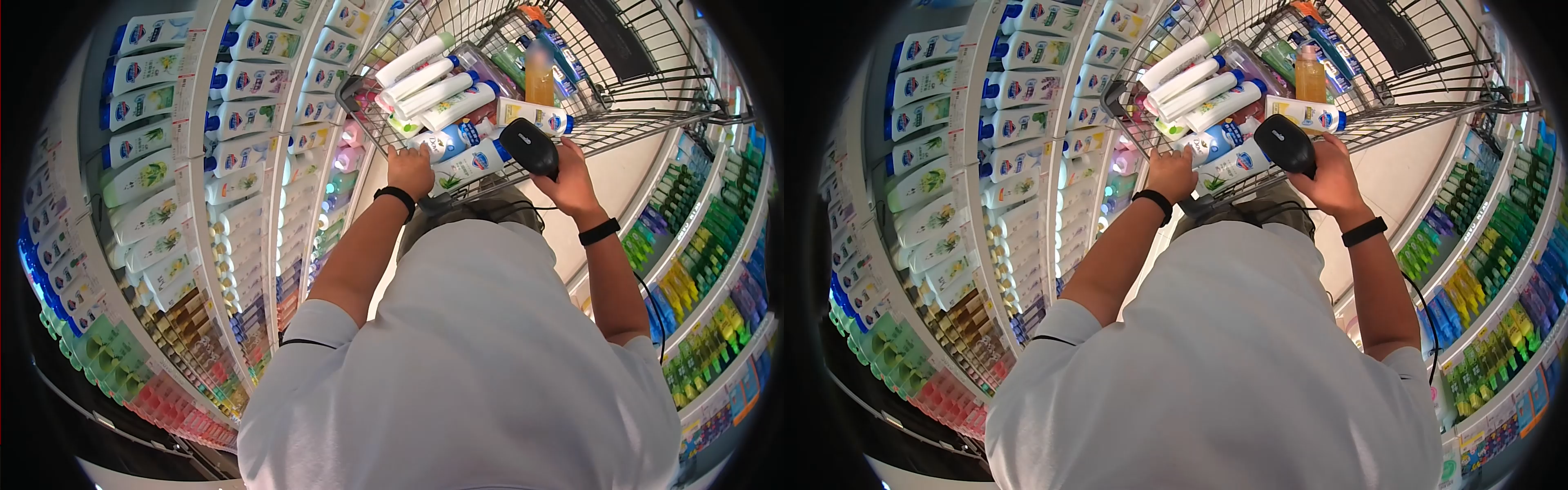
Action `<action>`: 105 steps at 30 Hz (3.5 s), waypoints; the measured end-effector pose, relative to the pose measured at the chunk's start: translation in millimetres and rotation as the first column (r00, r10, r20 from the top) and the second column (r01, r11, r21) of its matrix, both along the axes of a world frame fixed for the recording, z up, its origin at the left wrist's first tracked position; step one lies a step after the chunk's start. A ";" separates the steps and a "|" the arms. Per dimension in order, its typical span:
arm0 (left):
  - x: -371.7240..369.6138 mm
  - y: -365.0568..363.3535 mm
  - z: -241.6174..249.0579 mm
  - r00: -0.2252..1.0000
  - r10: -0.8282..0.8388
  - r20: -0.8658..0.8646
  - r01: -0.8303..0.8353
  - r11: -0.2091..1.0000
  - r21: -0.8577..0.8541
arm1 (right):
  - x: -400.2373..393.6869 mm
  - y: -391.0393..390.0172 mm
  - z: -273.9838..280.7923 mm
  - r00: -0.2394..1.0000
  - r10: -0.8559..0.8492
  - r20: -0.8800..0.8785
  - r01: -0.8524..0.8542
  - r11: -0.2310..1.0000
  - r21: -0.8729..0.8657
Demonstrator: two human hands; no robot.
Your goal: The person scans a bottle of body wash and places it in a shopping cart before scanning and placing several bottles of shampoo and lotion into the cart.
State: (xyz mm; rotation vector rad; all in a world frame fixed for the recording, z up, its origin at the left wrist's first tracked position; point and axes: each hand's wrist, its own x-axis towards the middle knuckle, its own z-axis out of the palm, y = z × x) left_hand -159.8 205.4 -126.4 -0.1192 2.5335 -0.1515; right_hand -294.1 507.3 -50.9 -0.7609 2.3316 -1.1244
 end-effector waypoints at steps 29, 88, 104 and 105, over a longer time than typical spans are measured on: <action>-44.5 -9.9 -27.7 0.209 0.929 0.307 -0.564 -0.142 0.813 | 3.3 0.1 -4.5 0.994 0.058 -0.089 -0.054 0.997 0.047; 70.0 18.1 7.5 0.929 -0.046 -0.368 0.138 0.963 0.230 | 7.5 -2.6 -16.4 0.980 0.155 -0.125 -0.126 0.969 0.211; 115.2 -6.7 15.4 0.856 -0.005 -0.517 0.261 0.867 0.424 | 68.6 -39.0 -46.3 0.959 0.118 -0.256 -0.030 0.946 0.324; 119.0 -8.7 22.8 0.854 0.000 -0.520 0.259 0.866 0.427 | 71.0 -41.5 -45.5 0.958 0.123 -0.259 -0.032 0.944 0.328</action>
